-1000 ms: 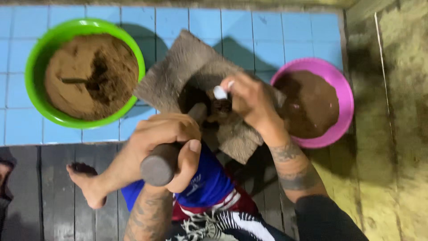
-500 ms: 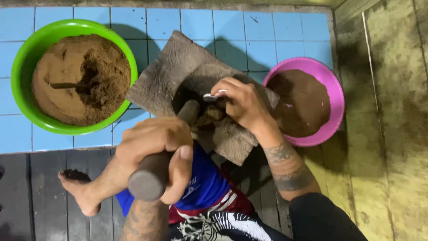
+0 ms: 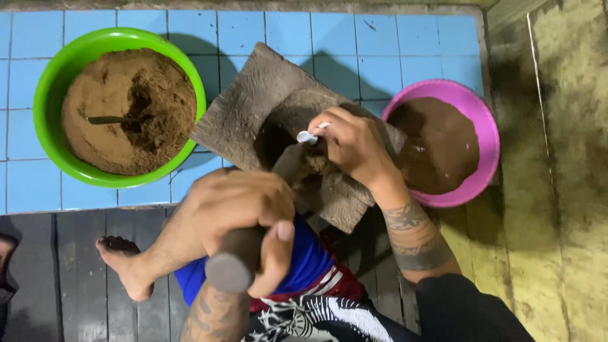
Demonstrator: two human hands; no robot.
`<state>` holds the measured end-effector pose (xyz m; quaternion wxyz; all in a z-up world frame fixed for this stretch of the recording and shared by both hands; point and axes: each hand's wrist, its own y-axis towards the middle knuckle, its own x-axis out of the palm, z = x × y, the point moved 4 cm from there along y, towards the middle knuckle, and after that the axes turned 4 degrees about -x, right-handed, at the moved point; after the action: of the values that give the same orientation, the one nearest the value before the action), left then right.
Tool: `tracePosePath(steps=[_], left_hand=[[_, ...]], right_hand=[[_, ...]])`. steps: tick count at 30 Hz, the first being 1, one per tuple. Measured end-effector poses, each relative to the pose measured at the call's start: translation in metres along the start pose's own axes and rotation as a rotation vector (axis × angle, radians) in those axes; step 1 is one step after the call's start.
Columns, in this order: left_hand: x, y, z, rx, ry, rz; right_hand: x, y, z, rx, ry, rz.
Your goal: The person uses a pestle to grind a brown powder in a wooden mortar. They repeatedly scoop the ground powder with a spoon and transfer it into a pink bowl.
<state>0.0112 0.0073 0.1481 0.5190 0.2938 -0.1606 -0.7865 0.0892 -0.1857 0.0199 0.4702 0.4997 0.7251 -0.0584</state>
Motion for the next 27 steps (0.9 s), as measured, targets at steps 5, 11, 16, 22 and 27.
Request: tracePosePath(steps=[5, 11, 16, 22, 27], left_hand=[[0.041, -0.023, -0.070, 0.010, -0.245, 0.127], [0.020, -0.013, -0.040, -0.141, -0.052, 0.263], [0.004, 0.000, -0.014, -0.036, 0.015, 0.046], [0.045, -0.020, -0.082, -0.093, -0.171, 0.350], [0.031, 0.001, -0.013, 0.072, -0.101, 0.217]], right_hand=[[-0.005, -0.005, 0.009, -0.043, -0.072, 0.188], [0.004, -0.003, 0.009, 0.023, -0.111, -0.168], [-0.007, -0.001, 0.002, -0.057, 0.060, 0.021], [-0.004, 0.000, 0.005, -0.046, -0.081, 0.007], [0.008, -0.007, 0.019, -0.267, -0.123, 0.021]])
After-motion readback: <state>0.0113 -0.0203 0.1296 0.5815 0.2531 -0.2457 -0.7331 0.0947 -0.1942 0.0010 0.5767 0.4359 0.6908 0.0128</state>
